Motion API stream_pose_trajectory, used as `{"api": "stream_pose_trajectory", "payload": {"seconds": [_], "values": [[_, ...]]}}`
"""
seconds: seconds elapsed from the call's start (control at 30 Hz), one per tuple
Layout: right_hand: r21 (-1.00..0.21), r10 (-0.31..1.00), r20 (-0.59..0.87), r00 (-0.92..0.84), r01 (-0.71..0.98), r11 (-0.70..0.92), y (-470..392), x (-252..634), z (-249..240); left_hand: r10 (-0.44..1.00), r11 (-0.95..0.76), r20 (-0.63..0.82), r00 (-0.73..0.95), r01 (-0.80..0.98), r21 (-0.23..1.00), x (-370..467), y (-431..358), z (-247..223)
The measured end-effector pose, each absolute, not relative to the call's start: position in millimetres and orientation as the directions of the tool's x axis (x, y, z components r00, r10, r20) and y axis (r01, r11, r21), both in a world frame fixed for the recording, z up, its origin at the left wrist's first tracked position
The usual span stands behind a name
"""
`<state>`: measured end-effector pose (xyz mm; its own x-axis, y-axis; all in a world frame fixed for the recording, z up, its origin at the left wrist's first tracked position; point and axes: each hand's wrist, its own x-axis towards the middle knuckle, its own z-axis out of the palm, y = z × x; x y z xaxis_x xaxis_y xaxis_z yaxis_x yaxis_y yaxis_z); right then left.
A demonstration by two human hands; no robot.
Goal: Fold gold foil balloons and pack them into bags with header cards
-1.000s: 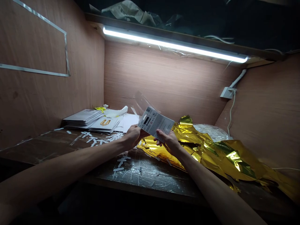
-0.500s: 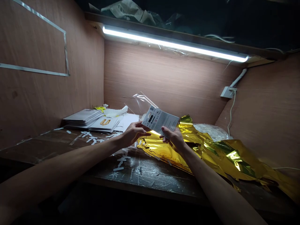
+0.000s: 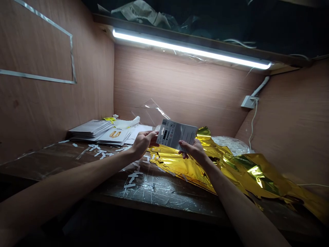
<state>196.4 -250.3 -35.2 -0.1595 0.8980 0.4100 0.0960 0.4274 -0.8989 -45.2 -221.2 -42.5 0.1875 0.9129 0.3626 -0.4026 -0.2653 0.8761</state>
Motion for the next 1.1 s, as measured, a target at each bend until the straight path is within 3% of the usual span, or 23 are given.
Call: {"api": "stream_pose_trajectory", "payload": {"seconds": [0.27,0.8,1.1], "values": [[-0.897,0.897,0.418,-0.145,0.091,0.433,-251.2,199.5,-34.9,0.813,-0.262,0.435,0.387,-0.424,0.867,-47.0,-220.6,-48.7],[-0.930,0.921,0.331,-0.202,0.095,0.355,-254.4,215.3,-28.8,0.785,-0.548,0.553,0.280,-0.103,0.830,-46.0,-231.6,-47.8],[-0.930,0.923,0.334,-0.192,0.091,0.355,-252.3,215.6,-30.3,0.774,-0.577,0.572,0.271,-0.071,0.814,-46.2,-237.5,-41.3]]}}
